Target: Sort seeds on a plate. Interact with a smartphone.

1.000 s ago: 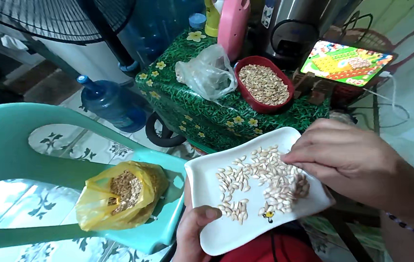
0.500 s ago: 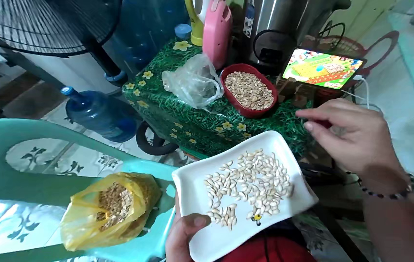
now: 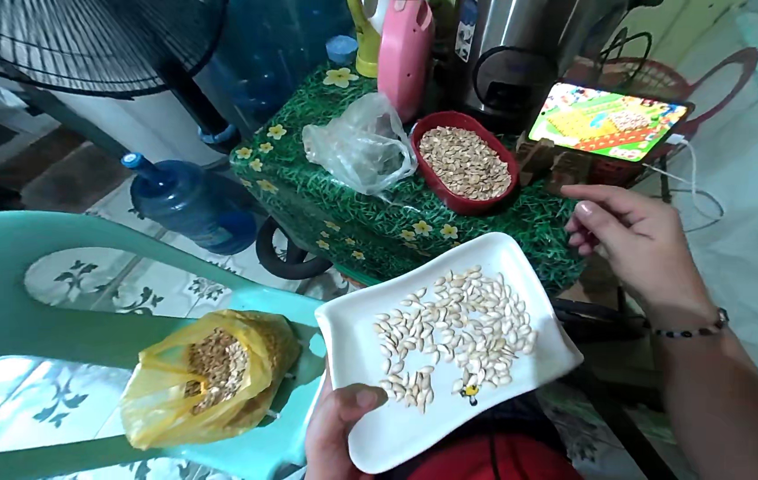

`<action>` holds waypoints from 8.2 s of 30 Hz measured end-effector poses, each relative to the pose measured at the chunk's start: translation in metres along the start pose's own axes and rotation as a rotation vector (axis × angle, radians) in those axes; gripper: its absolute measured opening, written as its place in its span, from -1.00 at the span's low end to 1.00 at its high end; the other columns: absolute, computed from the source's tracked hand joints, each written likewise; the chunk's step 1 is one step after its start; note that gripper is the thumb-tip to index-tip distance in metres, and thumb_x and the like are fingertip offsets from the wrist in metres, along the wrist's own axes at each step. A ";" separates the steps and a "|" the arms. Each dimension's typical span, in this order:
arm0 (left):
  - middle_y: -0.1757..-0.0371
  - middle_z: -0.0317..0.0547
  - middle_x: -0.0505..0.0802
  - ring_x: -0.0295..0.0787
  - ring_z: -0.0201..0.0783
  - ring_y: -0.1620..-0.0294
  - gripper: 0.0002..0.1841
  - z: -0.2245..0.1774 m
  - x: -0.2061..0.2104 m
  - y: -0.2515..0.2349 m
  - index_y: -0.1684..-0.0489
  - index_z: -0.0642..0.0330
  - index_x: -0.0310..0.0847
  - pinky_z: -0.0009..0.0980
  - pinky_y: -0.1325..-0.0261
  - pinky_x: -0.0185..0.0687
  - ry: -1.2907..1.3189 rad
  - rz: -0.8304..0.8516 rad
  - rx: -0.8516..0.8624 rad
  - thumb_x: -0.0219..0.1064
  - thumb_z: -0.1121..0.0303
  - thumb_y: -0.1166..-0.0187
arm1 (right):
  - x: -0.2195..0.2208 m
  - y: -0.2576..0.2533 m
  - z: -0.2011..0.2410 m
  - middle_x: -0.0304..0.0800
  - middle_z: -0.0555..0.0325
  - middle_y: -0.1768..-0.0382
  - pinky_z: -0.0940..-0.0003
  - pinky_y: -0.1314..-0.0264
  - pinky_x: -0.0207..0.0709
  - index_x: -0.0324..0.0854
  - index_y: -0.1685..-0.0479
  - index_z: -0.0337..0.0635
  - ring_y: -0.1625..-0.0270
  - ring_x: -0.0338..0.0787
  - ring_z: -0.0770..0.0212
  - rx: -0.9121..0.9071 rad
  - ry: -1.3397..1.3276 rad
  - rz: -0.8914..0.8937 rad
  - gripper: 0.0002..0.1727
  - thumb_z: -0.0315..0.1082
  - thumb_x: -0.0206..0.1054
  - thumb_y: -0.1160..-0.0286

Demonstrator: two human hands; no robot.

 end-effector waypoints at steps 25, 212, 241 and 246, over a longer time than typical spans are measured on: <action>0.23 -0.11 0.95 0.94 -0.31 0.20 -0.69 0.004 0.007 0.003 0.06 0.12 0.72 -0.30 0.06 0.87 -0.011 0.078 -0.011 0.45 0.44 -0.18 | 0.059 0.075 0.107 0.75 0.33 0.17 0.33 -0.02 0.47 0.85 0.24 0.11 -0.01 0.62 0.30 -0.652 0.234 0.376 -0.73 -0.14 0.21 -0.65; 0.19 -0.03 0.93 0.95 -0.21 0.16 -0.64 0.017 0.034 -0.073 -0.09 0.19 0.59 -0.20 0.04 0.89 0.004 0.138 -0.088 0.40 0.34 -0.31 | 0.049 0.045 0.087 0.79 0.24 0.16 0.36 -0.04 0.55 0.87 0.01 0.12 0.01 0.69 0.28 -0.586 0.280 0.342 -0.77 -0.15 0.28 -0.69; 0.04 -0.12 0.91 0.90 -0.28 -0.02 -0.59 0.014 0.041 -0.073 -0.31 0.20 0.40 -0.27 -0.17 0.83 0.023 0.261 -0.043 0.28 0.17 -0.64 | 0.120 0.049 0.136 0.79 0.17 0.03 0.17 0.07 0.64 0.84 0.01 0.08 -0.02 0.73 0.08 -0.735 0.402 0.483 -0.78 -0.21 0.26 -0.67; 0.05 -0.12 0.91 0.92 -0.25 0.01 -0.58 0.013 0.038 -0.074 -0.31 0.18 0.42 -0.24 -0.13 0.86 -0.008 0.223 -0.052 0.29 0.14 -0.62 | 0.090 0.034 0.120 0.84 0.17 0.21 0.35 0.11 0.66 0.85 0.15 -0.09 0.11 0.79 0.24 -0.663 0.324 0.324 -0.74 -0.31 0.21 -0.68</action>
Point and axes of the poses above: each hand's wrist, its own y-axis away from the middle knuckle, its own x-axis out of the palm, z = x × y, the point moved 7 cm from there along -y, towards the middle knuckle
